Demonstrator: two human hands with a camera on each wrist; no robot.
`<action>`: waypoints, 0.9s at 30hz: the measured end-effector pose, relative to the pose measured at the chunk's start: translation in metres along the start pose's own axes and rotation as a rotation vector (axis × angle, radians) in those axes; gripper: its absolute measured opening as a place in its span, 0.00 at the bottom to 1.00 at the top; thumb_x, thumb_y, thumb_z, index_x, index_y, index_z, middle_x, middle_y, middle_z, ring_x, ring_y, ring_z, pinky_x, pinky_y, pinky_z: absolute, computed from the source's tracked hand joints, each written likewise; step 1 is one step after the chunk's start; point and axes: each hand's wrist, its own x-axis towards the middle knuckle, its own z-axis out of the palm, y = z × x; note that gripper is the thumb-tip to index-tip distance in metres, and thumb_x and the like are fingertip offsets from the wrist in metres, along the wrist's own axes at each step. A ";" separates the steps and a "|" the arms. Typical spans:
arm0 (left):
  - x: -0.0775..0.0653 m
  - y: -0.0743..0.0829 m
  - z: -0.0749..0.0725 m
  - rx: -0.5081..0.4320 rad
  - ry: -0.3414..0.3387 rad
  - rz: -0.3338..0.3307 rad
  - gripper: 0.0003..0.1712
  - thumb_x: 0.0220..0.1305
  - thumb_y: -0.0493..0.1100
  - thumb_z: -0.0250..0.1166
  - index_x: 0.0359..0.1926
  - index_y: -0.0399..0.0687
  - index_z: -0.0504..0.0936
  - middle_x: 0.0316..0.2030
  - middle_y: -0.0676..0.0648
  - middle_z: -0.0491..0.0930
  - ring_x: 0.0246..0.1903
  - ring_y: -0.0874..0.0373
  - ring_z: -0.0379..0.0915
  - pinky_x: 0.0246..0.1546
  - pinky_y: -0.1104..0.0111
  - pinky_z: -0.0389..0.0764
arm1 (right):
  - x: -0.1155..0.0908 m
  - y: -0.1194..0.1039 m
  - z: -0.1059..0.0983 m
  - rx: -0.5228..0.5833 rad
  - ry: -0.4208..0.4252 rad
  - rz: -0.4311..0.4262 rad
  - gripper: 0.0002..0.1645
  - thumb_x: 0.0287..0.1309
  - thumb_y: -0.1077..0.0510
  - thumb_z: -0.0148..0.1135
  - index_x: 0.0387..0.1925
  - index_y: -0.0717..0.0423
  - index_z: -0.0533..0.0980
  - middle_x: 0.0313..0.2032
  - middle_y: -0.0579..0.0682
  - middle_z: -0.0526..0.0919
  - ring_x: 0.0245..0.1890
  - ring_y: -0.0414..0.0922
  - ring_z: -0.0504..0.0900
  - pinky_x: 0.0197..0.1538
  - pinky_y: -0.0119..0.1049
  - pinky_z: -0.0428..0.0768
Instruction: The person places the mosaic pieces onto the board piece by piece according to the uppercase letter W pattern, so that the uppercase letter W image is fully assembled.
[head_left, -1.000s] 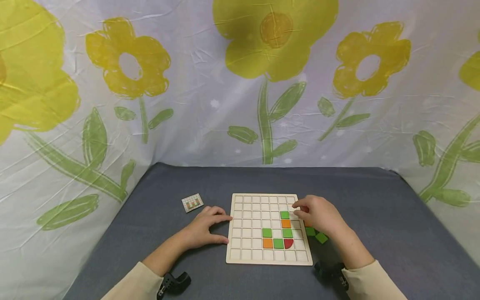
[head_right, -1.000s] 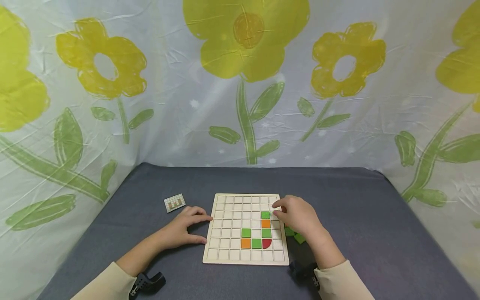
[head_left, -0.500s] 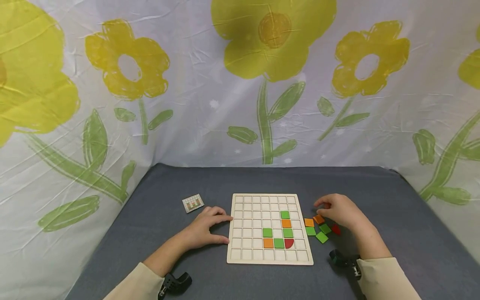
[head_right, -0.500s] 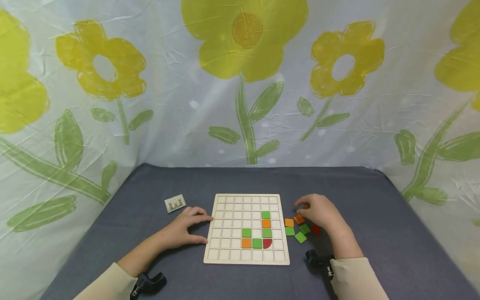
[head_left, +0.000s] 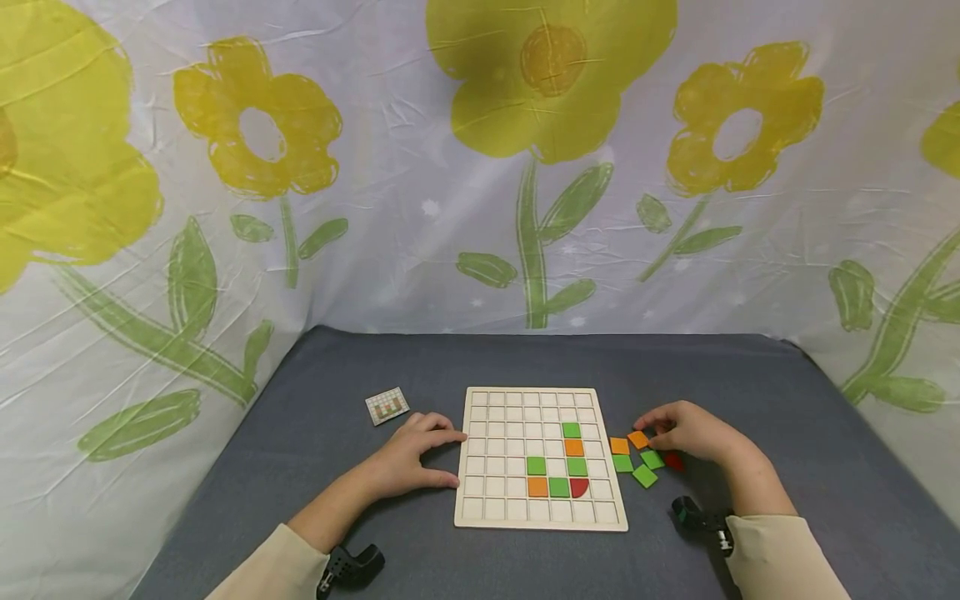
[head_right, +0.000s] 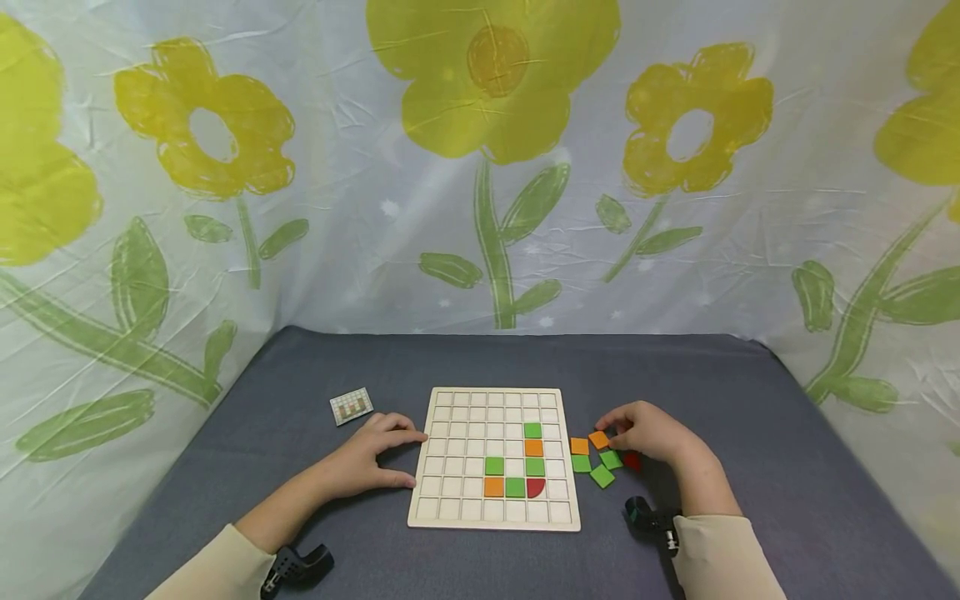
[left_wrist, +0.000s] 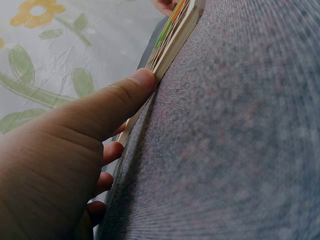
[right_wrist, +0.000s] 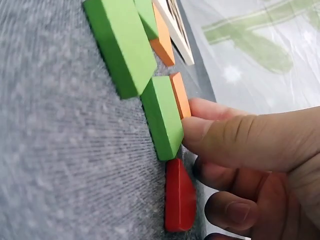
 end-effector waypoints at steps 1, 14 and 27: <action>0.000 0.000 0.000 -0.001 0.000 0.000 0.39 0.57 0.67 0.74 0.65 0.58 0.81 0.56 0.58 0.72 0.51 0.60 0.62 0.54 0.56 0.70 | 0.000 0.000 0.000 0.001 0.002 0.000 0.15 0.62 0.67 0.68 0.52 0.63 0.84 0.31 0.49 0.77 0.32 0.47 0.70 0.35 0.43 0.70; 0.000 -0.001 0.001 -0.003 -0.001 -0.005 0.39 0.56 0.68 0.74 0.65 0.58 0.81 0.56 0.58 0.73 0.51 0.60 0.63 0.54 0.56 0.69 | 0.004 0.004 0.002 -0.052 0.034 -0.007 0.14 0.63 0.63 0.69 0.50 0.60 0.84 0.28 0.48 0.76 0.27 0.46 0.70 0.32 0.40 0.69; -0.001 -0.001 0.000 -0.007 0.011 0.020 0.38 0.57 0.65 0.75 0.65 0.57 0.81 0.56 0.57 0.73 0.51 0.60 0.63 0.54 0.56 0.70 | 0.001 -0.026 -0.006 -0.132 0.208 -0.074 0.18 0.68 0.58 0.67 0.56 0.63 0.82 0.28 0.48 0.71 0.26 0.46 0.68 0.30 0.40 0.67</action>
